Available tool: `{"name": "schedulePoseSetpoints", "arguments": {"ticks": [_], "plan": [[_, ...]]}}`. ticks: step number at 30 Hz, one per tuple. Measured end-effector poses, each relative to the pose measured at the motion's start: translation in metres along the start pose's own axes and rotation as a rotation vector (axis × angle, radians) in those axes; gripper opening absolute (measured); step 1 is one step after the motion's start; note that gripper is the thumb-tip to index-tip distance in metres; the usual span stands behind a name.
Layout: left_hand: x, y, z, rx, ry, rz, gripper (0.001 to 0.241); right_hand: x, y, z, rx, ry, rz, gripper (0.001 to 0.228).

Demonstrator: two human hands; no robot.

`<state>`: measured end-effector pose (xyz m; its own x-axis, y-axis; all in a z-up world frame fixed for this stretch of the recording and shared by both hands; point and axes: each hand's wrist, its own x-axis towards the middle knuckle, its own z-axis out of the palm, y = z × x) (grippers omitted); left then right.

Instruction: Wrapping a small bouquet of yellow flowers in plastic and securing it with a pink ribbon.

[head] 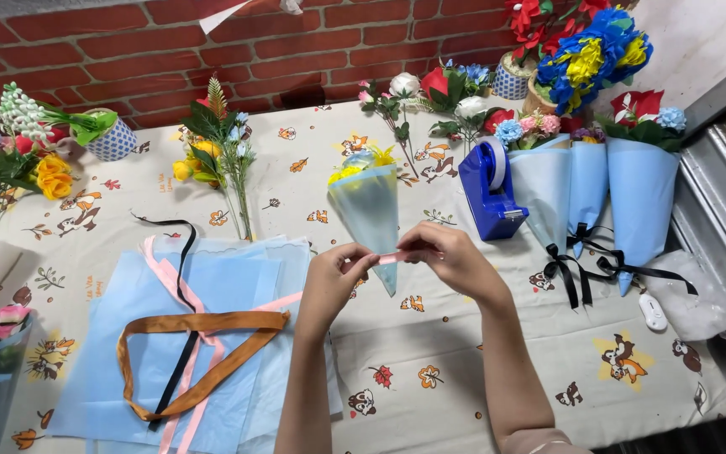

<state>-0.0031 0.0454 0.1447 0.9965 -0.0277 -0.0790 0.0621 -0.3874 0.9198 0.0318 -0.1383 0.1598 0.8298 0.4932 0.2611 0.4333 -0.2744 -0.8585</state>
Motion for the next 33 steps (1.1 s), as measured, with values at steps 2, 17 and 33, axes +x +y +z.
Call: {"name": "schedulePoseSetpoints", "arguments": {"ticks": [2,17,33], "plan": [[-0.004,0.004,-0.004,0.003,0.016,-0.007,0.01,-0.003,0.006,-0.007,-0.008,0.032,0.01,0.012],[-0.013,0.003,-0.04,0.131,0.218,-0.039,0.009,-0.03,0.059,-0.064,-0.26,0.344,0.47,0.017],[-0.004,0.016,0.003,0.116,-0.055,0.083,0.015,-0.002,0.015,-0.001,-0.058,-0.075,0.247,0.009]]}}
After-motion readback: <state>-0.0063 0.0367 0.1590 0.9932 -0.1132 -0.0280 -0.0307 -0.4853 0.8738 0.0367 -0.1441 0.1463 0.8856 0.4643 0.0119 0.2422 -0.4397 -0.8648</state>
